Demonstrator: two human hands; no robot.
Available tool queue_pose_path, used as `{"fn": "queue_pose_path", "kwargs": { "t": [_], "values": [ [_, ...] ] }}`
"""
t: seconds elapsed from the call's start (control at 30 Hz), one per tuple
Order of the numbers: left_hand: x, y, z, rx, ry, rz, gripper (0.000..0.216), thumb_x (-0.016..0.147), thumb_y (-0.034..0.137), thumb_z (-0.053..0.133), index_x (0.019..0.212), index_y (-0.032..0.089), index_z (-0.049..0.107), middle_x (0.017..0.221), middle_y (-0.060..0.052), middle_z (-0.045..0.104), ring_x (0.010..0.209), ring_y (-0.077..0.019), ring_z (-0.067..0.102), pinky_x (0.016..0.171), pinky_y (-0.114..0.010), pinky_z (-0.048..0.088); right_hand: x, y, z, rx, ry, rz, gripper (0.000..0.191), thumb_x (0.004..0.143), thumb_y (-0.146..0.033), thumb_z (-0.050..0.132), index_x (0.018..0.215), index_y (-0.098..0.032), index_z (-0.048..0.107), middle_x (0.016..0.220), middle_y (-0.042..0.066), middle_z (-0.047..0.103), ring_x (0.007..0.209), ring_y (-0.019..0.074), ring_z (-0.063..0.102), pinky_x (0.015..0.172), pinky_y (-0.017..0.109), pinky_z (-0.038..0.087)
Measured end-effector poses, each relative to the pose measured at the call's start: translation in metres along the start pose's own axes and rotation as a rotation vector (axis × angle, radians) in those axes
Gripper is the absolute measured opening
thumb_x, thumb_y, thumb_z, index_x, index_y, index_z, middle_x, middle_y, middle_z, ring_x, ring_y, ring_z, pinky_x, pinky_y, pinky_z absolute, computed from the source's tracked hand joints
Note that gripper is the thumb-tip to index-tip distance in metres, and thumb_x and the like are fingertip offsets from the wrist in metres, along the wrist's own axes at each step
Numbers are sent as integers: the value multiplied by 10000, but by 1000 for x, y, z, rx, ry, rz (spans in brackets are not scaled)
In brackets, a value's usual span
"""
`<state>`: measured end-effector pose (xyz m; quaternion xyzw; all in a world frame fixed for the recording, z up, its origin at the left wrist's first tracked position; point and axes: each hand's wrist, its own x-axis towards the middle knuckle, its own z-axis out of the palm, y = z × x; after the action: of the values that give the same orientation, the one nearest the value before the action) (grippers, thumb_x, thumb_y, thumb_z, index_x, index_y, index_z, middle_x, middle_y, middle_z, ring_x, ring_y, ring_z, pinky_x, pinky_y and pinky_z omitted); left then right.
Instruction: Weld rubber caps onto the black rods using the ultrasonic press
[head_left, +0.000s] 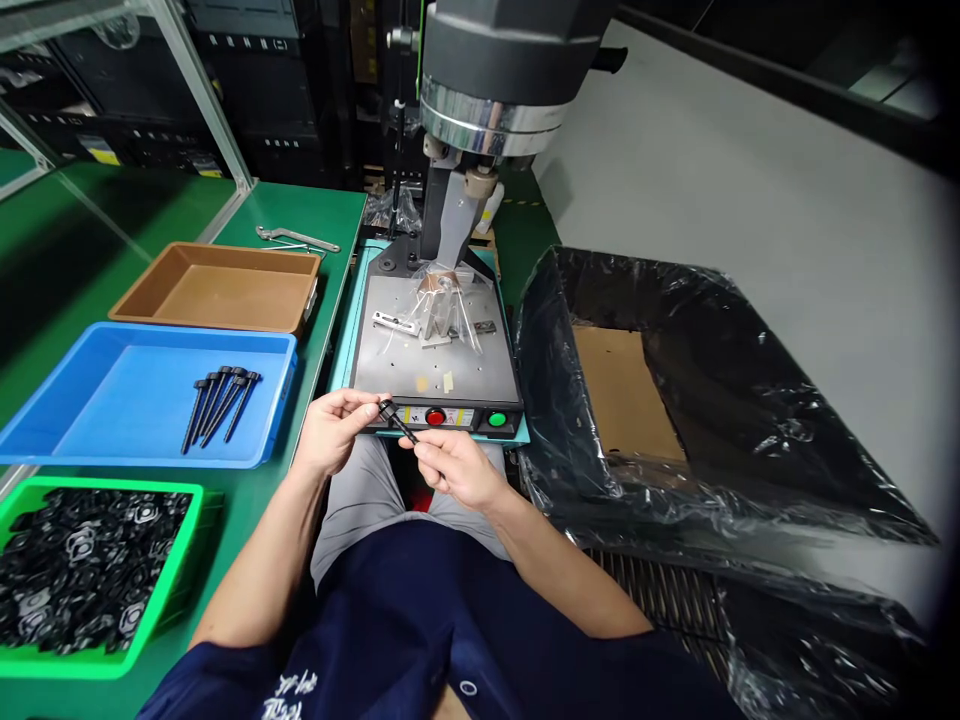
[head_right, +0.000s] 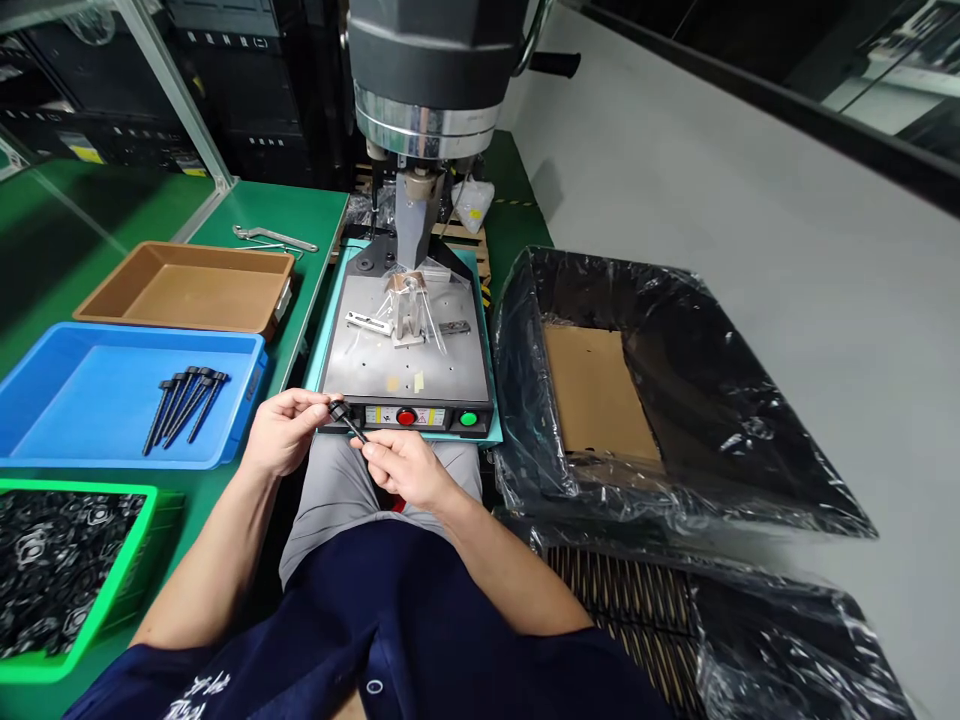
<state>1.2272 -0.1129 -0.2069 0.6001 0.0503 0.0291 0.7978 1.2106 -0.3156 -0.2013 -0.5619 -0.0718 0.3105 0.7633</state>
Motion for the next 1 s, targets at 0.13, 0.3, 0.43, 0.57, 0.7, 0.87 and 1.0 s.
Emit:
{"fn": "queue_pose_path", "kwargs": {
  "t": [0.13, 0.3, 0.43, 0.57, 0.7, 0.87, 1.0],
  "values": [
    [6, 8, -5, -32, -88, -66, 281, 600, 234, 876, 811, 143, 715, 928, -117, 765, 882, -227, 722, 818, -347, 565, -2, -4, 1, -117, 8, 3, 506, 832, -538, 626, 1060, -87, 651, 481, -90, 396, 411, 46, 266, 411, 207, 181],
    [9, 17, -6, -35, -151, -84, 281, 577, 172, 882, 800, 140, 714, 891, -100, 769, 884, -220, 724, 812, -329, 565, -4, -7, -2, -169, -17, 3, 510, 831, -540, 628, 1076, -94, 654, 501, -77, 435, 428, 49, 301, 423, 205, 210],
    [12, 20, -6, -13, -163, -127, 309, 534, 165, 899, 772, 136, 705, 849, -102, 767, 884, -242, 726, 787, -337, 570, -4, -1, -5, 30, -47, 62, 486, 792, -512, 681, 1052, -101, 658, 486, -87, 415, 404, 40, 255, 399, 201, 162],
    [13, 19, -6, 41, -178, -124, 275, 561, 188, 892, 750, 131, 701, 854, -112, 767, 919, -261, 723, 833, -369, 565, -4, 4, -4, 110, -8, 67, 432, 783, -471, 703, 1010, -105, 665, 488, -85, 413, 396, 35, 248, 392, 198, 145],
    [8, 13, 0, 102, -213, -105, 320, 583, 232, 887, 841, 127, 729, 1017, -153, 750, 1007, -292, 699, 896, -414, 553, -3, 10, -4, 115, 54, 16, 447, 783, -481, 702, 1016, -102, 659, 483, -89, 412, 392, 35, 259, 390, 194, 154],
    [3, -4, 18, 156, -87, 31, 301, 616, 299, 867, 828, 141, 725, 1019, -146, 750, 999, -298, 700, 910, -439, 549, 3, 25, -11, -3, 53, -69, 427, 844, -507, 636, 1014, -116, 652, 520, -52, 524, 398, 57, 398, 410, 197, 276],
    [5, -20, 30, 265, -113, 152, 183, 722, 312, 789, 823, 168, 738, 1005, -121, 752, 1007, -273, 693, 929, -417, 537, 14, 32, -21, 0, 28, -97, 367, 862, -500, 629, 937, -141, 640, 727, 25, 662, 523, 84, 567, 504, 212, 407]
  ]
}}
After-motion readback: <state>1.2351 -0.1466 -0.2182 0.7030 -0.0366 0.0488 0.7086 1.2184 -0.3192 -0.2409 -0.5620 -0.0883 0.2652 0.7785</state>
